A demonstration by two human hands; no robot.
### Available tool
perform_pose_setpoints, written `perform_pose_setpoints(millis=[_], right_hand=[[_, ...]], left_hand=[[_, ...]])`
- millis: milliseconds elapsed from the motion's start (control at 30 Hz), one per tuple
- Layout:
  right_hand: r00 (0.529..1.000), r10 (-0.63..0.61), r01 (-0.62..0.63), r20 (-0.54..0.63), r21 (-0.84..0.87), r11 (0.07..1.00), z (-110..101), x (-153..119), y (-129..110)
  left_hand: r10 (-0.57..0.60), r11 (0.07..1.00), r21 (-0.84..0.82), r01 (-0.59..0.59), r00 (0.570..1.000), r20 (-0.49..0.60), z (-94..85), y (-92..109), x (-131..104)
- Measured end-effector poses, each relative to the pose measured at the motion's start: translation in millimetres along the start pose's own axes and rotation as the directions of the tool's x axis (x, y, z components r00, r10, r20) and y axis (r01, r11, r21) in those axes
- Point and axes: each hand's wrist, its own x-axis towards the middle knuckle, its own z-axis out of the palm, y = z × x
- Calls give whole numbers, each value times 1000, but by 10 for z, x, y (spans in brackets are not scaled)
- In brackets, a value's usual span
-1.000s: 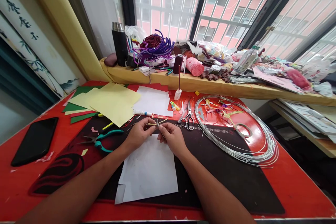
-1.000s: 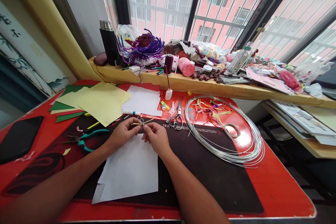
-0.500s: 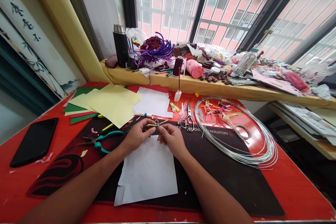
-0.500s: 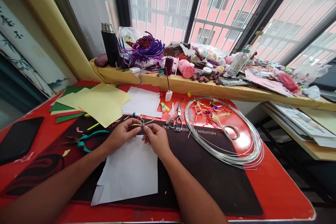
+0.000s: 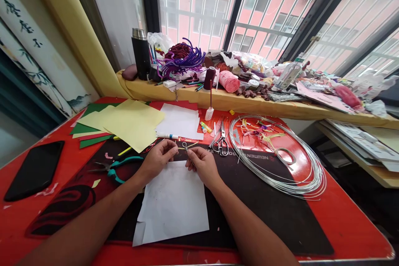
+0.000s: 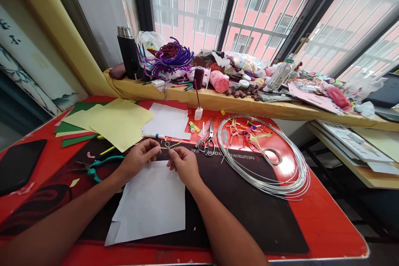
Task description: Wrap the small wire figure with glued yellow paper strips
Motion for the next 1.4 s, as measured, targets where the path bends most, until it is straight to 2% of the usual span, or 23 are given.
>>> perform_pose_setpoints(millis=[400, 667, 1033, 1267, 1400], right_hand=[[1000, 9, -9, -1, 4, 1000, 0, -3, -11], [1000, 2, -1, -9, 22, 1000, 8, 3, -17], [1000, 2, -2, -12, 13, 1000, 1, 9, 2], [1000, -3, 3, -3, 6, 1000, -3, 0, -5], [1000, -10, 10, 6, 0, 1000, 1, -4, -14]], left_hand=[[-5, 1000, -13, 5, 1000, -23, -4, 24, -5], [20, 998, -54, -20, 1000, -1, -4, -48, 2], [12, 998, -56, -15, 999, -43, 1, 31, -13], [41, 998, -51, -43, 999, -34, 3, -4, -18], [43, 996, -73, -41, 999, 20, 43, -53, -20]])
